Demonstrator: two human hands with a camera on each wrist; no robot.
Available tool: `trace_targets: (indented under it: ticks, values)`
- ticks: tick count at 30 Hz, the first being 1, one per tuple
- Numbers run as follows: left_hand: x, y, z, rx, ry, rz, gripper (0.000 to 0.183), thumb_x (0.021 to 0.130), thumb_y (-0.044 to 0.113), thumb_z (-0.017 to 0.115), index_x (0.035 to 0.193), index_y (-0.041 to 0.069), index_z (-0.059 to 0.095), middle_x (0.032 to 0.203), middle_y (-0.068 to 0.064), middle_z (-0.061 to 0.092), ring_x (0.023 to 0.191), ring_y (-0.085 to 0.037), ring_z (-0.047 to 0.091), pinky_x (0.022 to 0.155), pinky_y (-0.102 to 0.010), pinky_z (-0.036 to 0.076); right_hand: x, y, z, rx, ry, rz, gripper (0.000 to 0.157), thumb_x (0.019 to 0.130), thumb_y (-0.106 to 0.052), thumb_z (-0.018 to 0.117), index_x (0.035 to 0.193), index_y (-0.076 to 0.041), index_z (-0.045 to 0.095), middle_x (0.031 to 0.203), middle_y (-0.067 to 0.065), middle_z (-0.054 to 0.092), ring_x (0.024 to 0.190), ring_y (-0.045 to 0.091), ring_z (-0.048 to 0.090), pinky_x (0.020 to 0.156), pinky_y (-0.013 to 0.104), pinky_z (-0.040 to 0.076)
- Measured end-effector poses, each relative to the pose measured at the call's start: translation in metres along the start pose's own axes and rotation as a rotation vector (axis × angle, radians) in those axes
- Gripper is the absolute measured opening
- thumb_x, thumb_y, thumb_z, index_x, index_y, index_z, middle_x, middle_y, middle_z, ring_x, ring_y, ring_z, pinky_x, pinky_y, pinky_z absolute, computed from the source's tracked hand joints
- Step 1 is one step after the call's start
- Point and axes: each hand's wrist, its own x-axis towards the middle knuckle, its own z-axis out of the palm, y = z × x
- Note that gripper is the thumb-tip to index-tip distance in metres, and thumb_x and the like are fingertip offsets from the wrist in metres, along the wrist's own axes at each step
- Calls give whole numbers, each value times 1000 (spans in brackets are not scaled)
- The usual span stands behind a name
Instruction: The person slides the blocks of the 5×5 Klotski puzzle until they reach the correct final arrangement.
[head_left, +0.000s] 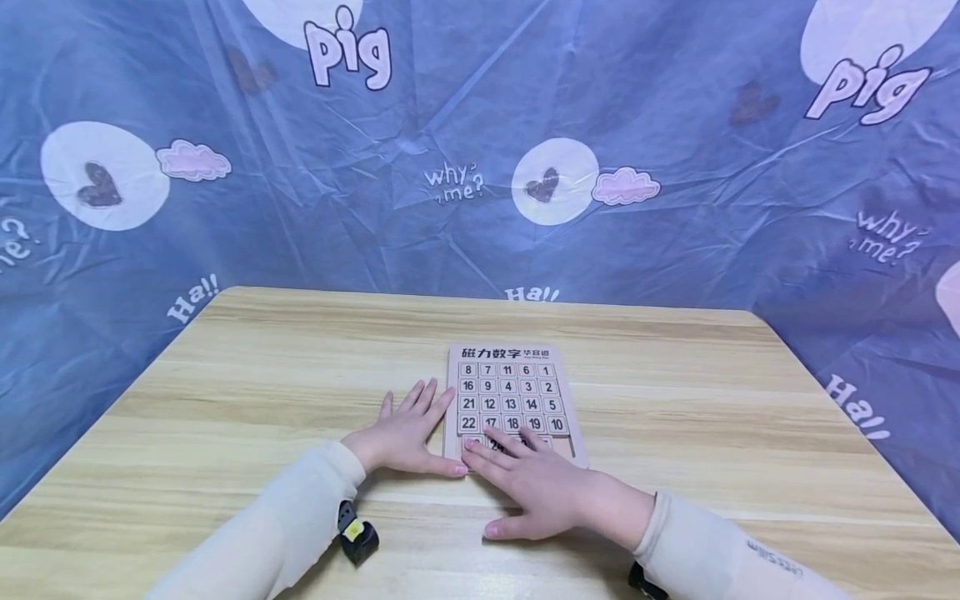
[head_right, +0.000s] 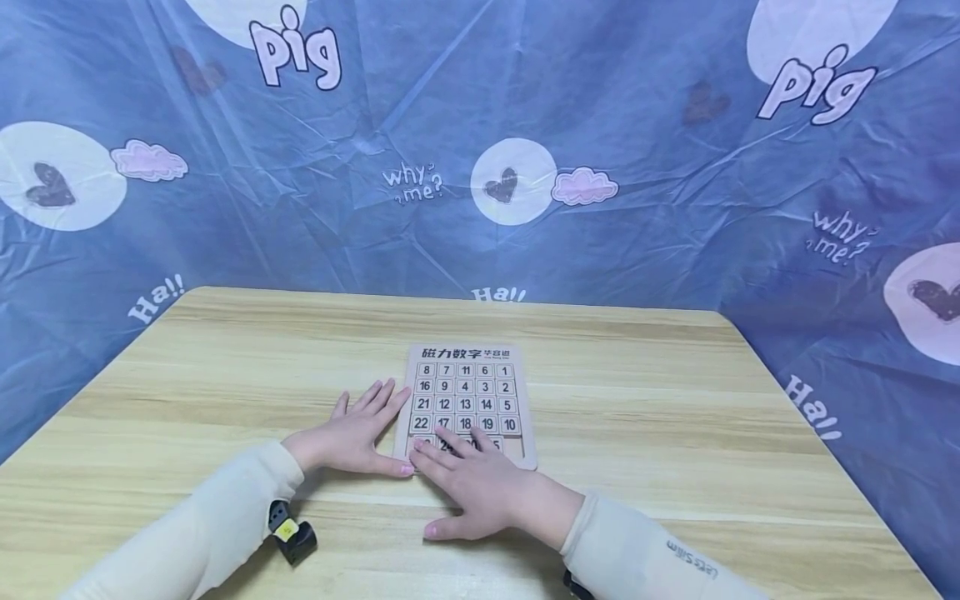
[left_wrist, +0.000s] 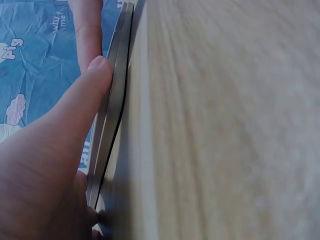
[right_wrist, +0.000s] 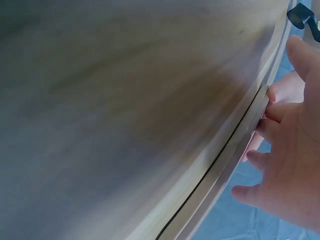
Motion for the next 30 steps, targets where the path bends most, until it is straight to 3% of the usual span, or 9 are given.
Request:
trace_targets:
  ticks: [30]
  values:
    - [0, -2, 6, -31, 35, -7, 108, 58, 77, 47, 140, 17, 11, 142, -15, 6, 127, -30, 1, 93, -59, -2, -18, 11, 2, 36, 23, 22, 75, 81, -59, 39, 138, -12, 22, 141, 2, 21, 127, 28, 13, 93, 58, 14]
